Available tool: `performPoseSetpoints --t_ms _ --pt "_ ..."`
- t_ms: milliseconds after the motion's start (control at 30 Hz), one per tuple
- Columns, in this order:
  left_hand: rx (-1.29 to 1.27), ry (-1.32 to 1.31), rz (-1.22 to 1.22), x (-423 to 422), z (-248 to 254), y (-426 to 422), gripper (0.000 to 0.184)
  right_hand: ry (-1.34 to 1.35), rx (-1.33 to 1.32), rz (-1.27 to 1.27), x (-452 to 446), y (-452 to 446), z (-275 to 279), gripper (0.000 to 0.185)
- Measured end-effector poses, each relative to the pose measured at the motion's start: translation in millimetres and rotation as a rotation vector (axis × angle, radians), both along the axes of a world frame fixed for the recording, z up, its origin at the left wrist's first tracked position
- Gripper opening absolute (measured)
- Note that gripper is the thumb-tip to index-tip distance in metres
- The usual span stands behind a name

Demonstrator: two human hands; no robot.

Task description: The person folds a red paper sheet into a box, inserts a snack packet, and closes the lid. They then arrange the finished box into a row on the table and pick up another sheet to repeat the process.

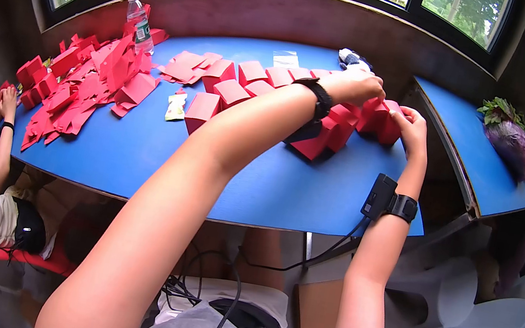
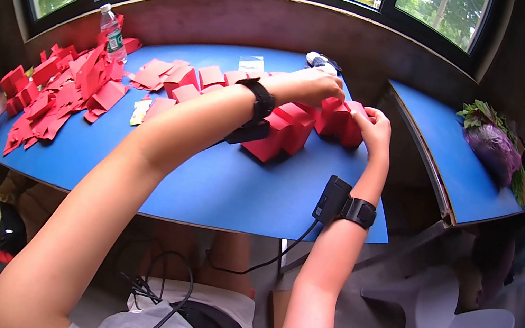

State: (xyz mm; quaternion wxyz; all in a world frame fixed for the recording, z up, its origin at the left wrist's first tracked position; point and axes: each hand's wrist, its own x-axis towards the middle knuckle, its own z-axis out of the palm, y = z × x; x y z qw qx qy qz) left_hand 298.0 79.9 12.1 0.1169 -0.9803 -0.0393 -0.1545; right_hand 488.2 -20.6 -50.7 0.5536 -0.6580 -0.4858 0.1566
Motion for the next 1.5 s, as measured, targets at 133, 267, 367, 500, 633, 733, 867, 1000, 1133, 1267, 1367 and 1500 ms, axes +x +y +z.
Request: performPoseSetpoints --t_ms 133,267,367,500,633,733,867,1000,1133,1267,1367,1500 --pt "-0.192 -0.065 0.082 -24.9 13.4 -4.3 0.035 0.021 -0.113 -0.071 -7.3 0.2 1.9 0.043" --pt "-0.527 0.142 0.175 -82.7 40.6 -26.3 0.046 0.083 -0.155 -0.002 -26.6 1.3 4.8 0.046" --pt "-0.537 0.276 0.21 -126.7 29.3 -67.6 0.075 0.122 -0.117 0.003 -19.9 12.7 -6.2 0.045" --pt "-0.46 0.191 0.153 -138.4 -15.1 -72.0 0.099 0.114 -0.128 0.015 -18.3 14.1 -9.1 0.044" --pt "-0.278 0.022 0.124 -132.7 -22.3 -66.3 0.118 0.14 -0.155 0.052 -29.7 12.9 -2.7 0.046" --pt "-0.041 0.255 0.13 -105.8 -2.0 -67.2 0.124 0.112 -0.134 0.022 -32.1 11.4 -3.2 0.048" --pt "0.401 0.301 0.087 -75.6 -5.3 -51.3 0.115 0.159 -0.077 0.029 -30.5 11.9 -8.8 0.047" --pt "0.479 0.409 0.147 -61.6 -9.1 -43.2 0.084 0.186 -0.086 0.058 -22.8 15.9 -11.8 0.047" --pt "0.642 -0.2 -0.073 -61.3 -38.1 -12.2 0.084 0.178 -0.077 0.042 -29.9 16.7 -10.3 0.054" --pt "0.413 0.065 0.381 -118.5 25.3 -18.9 0.072 0.125 -0.114 -0.009 -18.5 22.3 -16.1 0.069" --pt "-0.016 0.15 0.872 -174.4 68.9 -2.0 0.06 0.131 -0.153 0.017 -18.4 20.2 -12.2 0.074" --pt "-0.636 0.309 1.156 -232.3 33.1 43.7 0.058 0.144 -0.12 0.04 -14.9 22.3 -17.4 0.074"
